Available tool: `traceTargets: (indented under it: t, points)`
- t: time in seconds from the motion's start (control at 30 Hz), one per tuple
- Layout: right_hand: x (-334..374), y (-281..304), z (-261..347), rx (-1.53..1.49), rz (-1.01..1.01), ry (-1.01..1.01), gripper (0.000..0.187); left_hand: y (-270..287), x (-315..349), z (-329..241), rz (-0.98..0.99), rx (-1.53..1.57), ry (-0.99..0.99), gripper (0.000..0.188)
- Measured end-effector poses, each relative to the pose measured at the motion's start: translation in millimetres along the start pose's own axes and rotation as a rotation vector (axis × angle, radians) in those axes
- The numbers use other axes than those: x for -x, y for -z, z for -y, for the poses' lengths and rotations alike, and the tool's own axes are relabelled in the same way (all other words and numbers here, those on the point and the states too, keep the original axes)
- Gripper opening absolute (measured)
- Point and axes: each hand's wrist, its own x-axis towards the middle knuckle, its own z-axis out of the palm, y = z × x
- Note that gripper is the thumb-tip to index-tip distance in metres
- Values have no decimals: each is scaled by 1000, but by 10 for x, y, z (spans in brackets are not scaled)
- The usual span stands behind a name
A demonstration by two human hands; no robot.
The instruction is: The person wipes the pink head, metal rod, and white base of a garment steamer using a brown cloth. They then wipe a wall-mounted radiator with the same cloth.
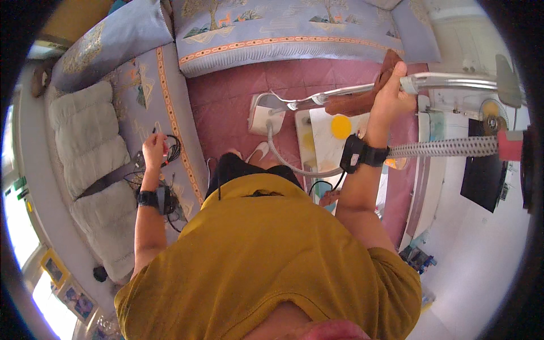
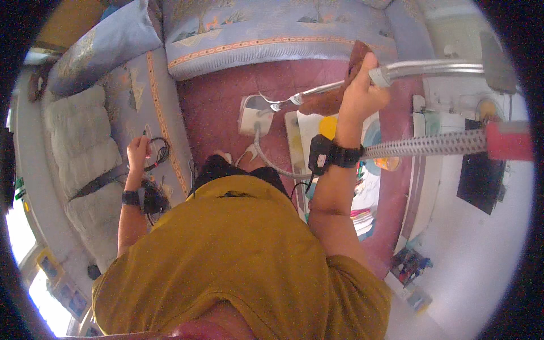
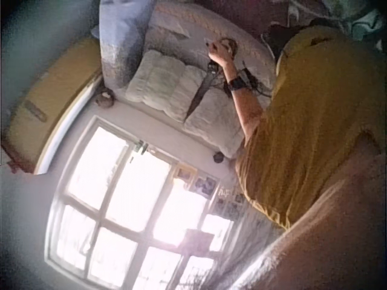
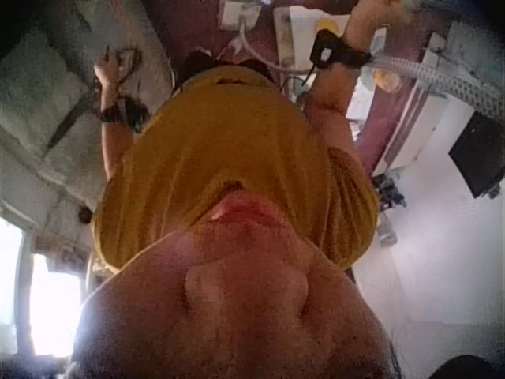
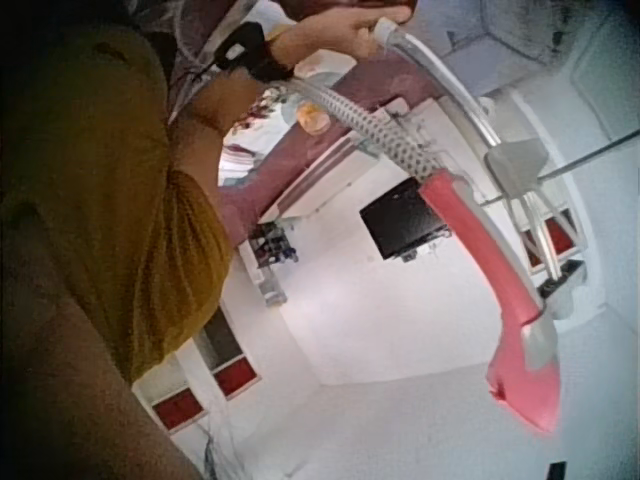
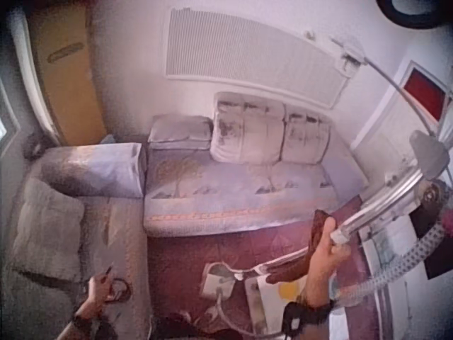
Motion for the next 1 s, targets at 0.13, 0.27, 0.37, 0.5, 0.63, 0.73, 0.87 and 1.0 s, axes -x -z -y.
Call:
traceTargets:
  t: [0.13, 0.27, 0.37, 0.5, 0.63, 0.73, 0.87, 1.0]
  points:
    - [-240, -92, -212, 97, -48, -33, 41, -162, -221, -16, 4, -4, 25, 27]
    - [-613, -246, -462, 221, -121, 28, 45, -303, -649, -16, 73, 35, 210, 23]
    - [-898, -355, -639, 151, -121, 32, 46, -466, -1193, -122, 208, -166, 218, 21]
    - [-1259, -421, -822, 279, -219, -39, 46, -735, -1932, -493, 358, -159, 167, 21]
    - [-1643, -452, -1000, 322, -256, -1, 46, -1038, -2520, -1041, 465, -256, 119, 23]
    - [-1942, -495, -1266, 394, -299, 147, 47, -1287, -2854, -1407, 529, -330, 88, 24]
    - [-2183, -484, -1796, 430, -297, 23, 41, -1591, -3001, -1717, 619, -387, 78, 26]
    - [-2440, -605, -2255, 331, -343, 115, 38, -1824, -2944, -1984, 605, -471, 159, 25]
